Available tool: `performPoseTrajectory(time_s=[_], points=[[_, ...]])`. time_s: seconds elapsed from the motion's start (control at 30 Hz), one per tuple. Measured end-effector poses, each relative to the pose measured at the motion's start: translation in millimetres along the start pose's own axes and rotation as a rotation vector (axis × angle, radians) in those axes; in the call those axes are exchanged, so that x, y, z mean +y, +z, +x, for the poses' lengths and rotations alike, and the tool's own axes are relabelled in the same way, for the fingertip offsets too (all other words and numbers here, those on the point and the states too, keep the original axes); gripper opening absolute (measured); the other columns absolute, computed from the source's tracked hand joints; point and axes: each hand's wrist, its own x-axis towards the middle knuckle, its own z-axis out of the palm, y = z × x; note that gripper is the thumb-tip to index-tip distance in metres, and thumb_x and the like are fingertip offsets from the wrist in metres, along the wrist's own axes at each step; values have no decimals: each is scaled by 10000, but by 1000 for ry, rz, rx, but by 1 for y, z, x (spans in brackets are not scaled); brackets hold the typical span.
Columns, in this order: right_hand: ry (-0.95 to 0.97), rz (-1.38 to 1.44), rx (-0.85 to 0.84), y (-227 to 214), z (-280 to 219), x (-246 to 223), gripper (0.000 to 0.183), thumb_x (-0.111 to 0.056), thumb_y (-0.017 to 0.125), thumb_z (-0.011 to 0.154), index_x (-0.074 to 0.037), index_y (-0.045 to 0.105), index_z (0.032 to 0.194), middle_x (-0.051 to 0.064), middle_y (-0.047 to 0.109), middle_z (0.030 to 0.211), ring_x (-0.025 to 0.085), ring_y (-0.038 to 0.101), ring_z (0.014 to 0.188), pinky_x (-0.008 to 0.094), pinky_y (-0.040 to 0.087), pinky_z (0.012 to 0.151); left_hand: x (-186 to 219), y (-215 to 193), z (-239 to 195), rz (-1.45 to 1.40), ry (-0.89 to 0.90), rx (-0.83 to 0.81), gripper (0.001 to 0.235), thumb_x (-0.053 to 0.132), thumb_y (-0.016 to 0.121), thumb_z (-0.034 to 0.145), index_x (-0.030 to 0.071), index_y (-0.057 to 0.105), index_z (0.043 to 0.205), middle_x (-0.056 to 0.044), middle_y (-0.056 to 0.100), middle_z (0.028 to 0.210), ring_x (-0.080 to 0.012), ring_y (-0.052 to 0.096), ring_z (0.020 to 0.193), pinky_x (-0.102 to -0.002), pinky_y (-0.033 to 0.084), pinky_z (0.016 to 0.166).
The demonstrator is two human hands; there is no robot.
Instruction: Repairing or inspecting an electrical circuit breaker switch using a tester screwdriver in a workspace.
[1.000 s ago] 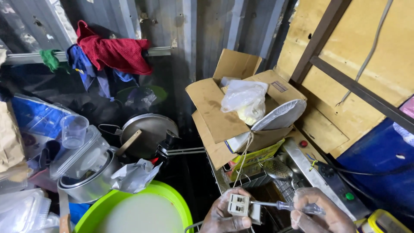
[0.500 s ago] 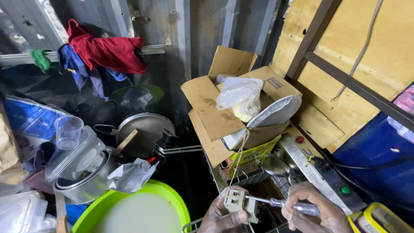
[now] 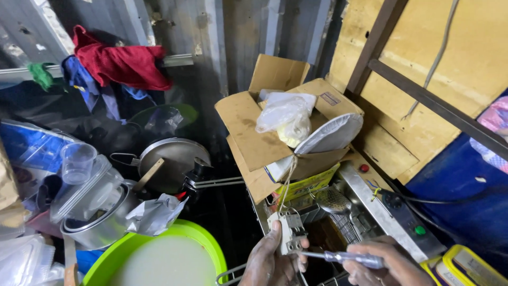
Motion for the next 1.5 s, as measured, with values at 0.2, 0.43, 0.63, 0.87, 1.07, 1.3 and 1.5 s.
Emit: performPoseTrajectory(time_s=[0.2,0.43,0.63,0.87,1.07,1.3,1.5], points=[[-190,-31,295,29,-12,-75,309,-250,942,800,-126,971,1081,3,892,1059,136,928,632,248,714,597,-9,0,11,3,-45,-89,370,342,542,1190,-23,562,1245,-423,758,1002,-384,672,570,-439,577,532],[-153,-21,324,24,-6,-110,267,-236,932,816,-70,965,1022,33,880,1004,140,821,788,296,657,609,-12,3,17,-13,-68,-96,444,337,566,1185,-92,601,1295,-355,760,978,-361,657,556,-426,536,490],[-156,-214,153,9,11,-129,308,-362,853,885,-211,908,1147,-31,974,1131,92,923,985,265,714,846,-10,17,14,48,-126,-68,503,393,570,1198,-106,631,1167,-347,763,976,-316,628,571,-369,484,480],[-19,-805,-36,-9,34,-158,340,-631,777,967,-313,781,846,49,778,637,256,677,624,409,501,678,-3,29,11,101,-149,-54,362,351,531,1226,2,597,1294,-298,735,893,-261,587,492,-324,417,419],[-199,-256,-239,-21,48,-169,64,-209,904,969,-158,866,959,-22,796,905,105,783,820,277,621,830,-1,49,-4,136,-209,-18,357,323,553,1229,3,677,1327,-283,746,880,-234,584,498,-280,420,395],[-193,-333,-309,-20,52,-189,178,-275,905,932,-231,819,1082,-42,701,1046,104,735,845,286,608,804,-7,38,4,150,-244,-74,386,368,588,1213,29,664,1381,-259,773,926,-210,582,496,-280,451,402],[-151,-822,-115,-19,57,-191,437,-621,639,1065,-251,754,864,56,792,689,303,761,720,426,516,775,-2,49,0,123,-226,-70,416,351,519,1247,-34,635,1354,-287,743,896,-208,555,475,-290,428,353]])
